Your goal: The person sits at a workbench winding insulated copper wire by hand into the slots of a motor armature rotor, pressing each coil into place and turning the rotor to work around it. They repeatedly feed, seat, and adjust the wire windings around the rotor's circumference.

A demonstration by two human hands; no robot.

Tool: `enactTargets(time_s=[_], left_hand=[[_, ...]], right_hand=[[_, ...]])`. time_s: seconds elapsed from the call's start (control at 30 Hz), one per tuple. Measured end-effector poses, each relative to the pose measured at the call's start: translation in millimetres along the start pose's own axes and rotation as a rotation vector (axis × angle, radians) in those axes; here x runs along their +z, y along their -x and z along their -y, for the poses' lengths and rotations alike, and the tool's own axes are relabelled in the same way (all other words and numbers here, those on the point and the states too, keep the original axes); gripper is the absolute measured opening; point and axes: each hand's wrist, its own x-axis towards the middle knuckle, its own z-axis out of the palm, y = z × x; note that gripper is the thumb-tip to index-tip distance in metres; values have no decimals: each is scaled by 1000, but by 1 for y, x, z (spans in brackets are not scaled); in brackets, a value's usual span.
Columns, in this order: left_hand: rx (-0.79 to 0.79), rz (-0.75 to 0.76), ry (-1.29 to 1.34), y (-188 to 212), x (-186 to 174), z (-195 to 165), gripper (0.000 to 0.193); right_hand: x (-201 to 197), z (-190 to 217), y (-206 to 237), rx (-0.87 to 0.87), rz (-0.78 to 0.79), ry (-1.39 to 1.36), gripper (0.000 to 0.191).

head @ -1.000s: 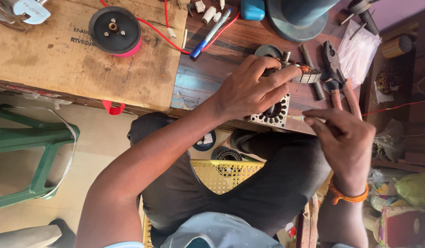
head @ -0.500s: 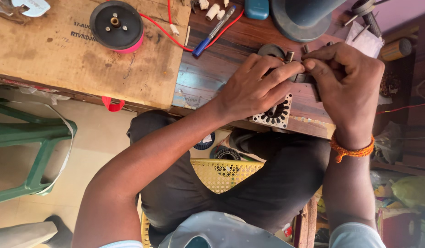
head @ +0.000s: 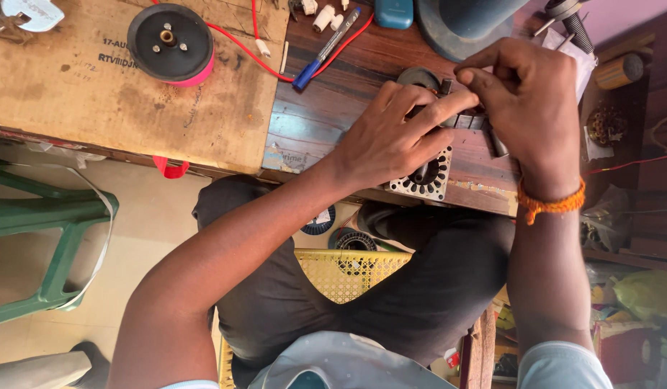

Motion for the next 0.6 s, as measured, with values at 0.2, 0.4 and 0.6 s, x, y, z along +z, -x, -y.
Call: enactTargets(time_s=[0.2,0.4,0.6], left_hand=[[53,70,-69,-4,-5,1,14],[25,108,128,-11,-14,6,18],[-70,127,330,-15,-22,10,12]], right_hand=[[-6,-12,-8,95,-23,-32,3],[-17,-8,8,247,-102,-65,4],[-29,8,46,347,-191,-132,7]])
